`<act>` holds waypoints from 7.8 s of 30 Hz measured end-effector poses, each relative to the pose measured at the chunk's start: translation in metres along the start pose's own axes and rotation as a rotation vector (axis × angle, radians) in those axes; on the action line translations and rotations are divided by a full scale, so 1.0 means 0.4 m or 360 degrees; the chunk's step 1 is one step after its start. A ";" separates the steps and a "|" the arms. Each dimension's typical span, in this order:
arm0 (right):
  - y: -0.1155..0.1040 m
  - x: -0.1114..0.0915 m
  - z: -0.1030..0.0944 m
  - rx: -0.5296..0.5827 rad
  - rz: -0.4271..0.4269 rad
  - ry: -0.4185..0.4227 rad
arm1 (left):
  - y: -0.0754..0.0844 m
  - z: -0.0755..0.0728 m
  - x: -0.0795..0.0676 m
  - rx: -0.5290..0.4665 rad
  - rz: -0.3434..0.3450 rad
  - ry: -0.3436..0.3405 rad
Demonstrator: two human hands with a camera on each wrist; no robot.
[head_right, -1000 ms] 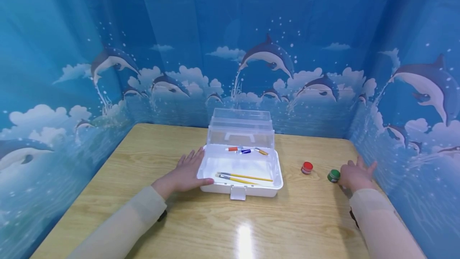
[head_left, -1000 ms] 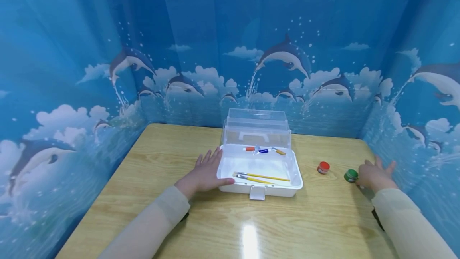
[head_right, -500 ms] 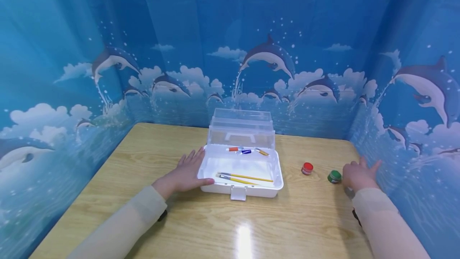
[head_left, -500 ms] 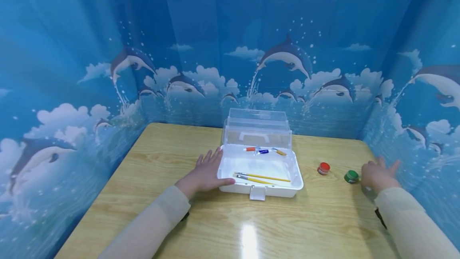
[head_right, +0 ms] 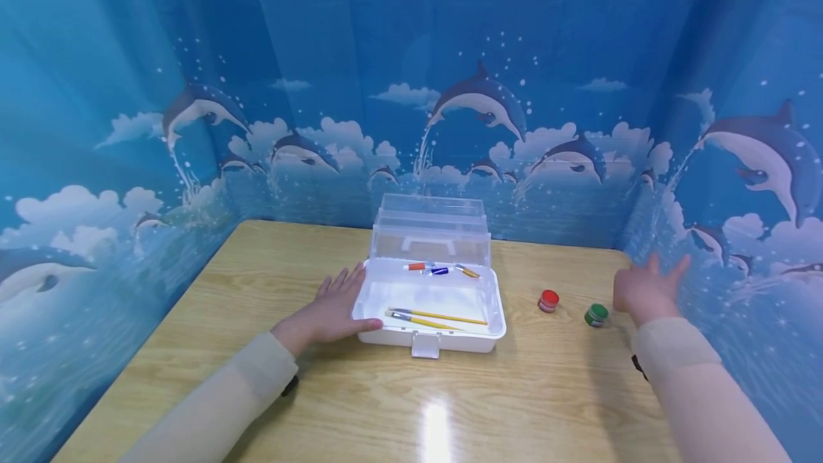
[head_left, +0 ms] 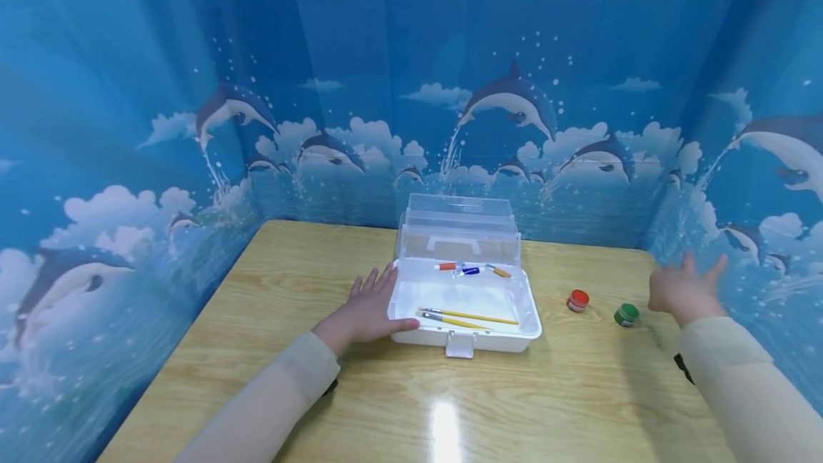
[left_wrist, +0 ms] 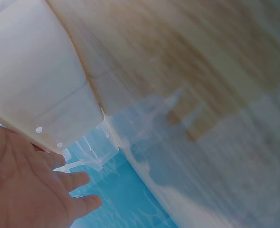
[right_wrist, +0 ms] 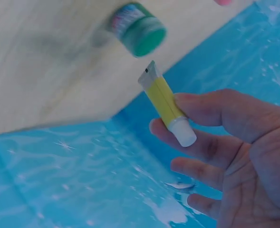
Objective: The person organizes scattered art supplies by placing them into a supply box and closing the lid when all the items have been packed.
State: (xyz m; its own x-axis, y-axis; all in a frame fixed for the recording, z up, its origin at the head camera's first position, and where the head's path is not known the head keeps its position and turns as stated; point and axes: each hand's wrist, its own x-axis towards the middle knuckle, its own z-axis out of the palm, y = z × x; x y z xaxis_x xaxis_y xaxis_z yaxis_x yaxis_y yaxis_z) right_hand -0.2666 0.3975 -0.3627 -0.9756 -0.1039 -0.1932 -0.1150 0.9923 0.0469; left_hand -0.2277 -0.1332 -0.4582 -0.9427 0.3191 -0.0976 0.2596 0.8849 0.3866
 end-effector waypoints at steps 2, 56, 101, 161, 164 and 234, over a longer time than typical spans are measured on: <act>-0.009 -0.003 -0.015 -0.0007 0.0000 0.0032 | -0.002 0.001 0.002 0.0003 -0.0004 -0.0005; -0.528 0.080 -0.163 0.0337 -0.0586 0.0865 | 0.000 0.007 0.002 0.0014 -0.0037 -0.0005; -0.785 0.226 -0.049 0.0178 -0.0958 0.0280 | 0.005 -0.005 -0.006 -0.0024 0.0009 -0.0015; -0.580 0.107 -0.110 0.0234 -0.0810 0.0510 | 0.008 -0.003 -0.004 0.0010 -0.0030 -0.0014; -0.558 0.103 -0.103 0.0254 -0.0792 0.0523 | 0.007 -0.002 -0.005 0.0000 -0.0031 -0.0010; 0.012 0.045 0.156 0.0428 -0.0183 0.0273 | 0.004 0.003 0.002 -0.0004 -0.0070 -0.0003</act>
State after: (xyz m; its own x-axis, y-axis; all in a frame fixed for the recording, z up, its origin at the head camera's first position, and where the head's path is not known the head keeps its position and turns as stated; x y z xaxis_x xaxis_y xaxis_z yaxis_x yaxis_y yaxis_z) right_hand -0.2729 0.4047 -0.4270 -0.9790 -0.2036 -0.0134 -0.1951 0.9534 -0.2303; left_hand -0.2277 -0.1312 -0.4590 -0.9527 0.2807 -0.1161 0.2175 0.8971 0.3845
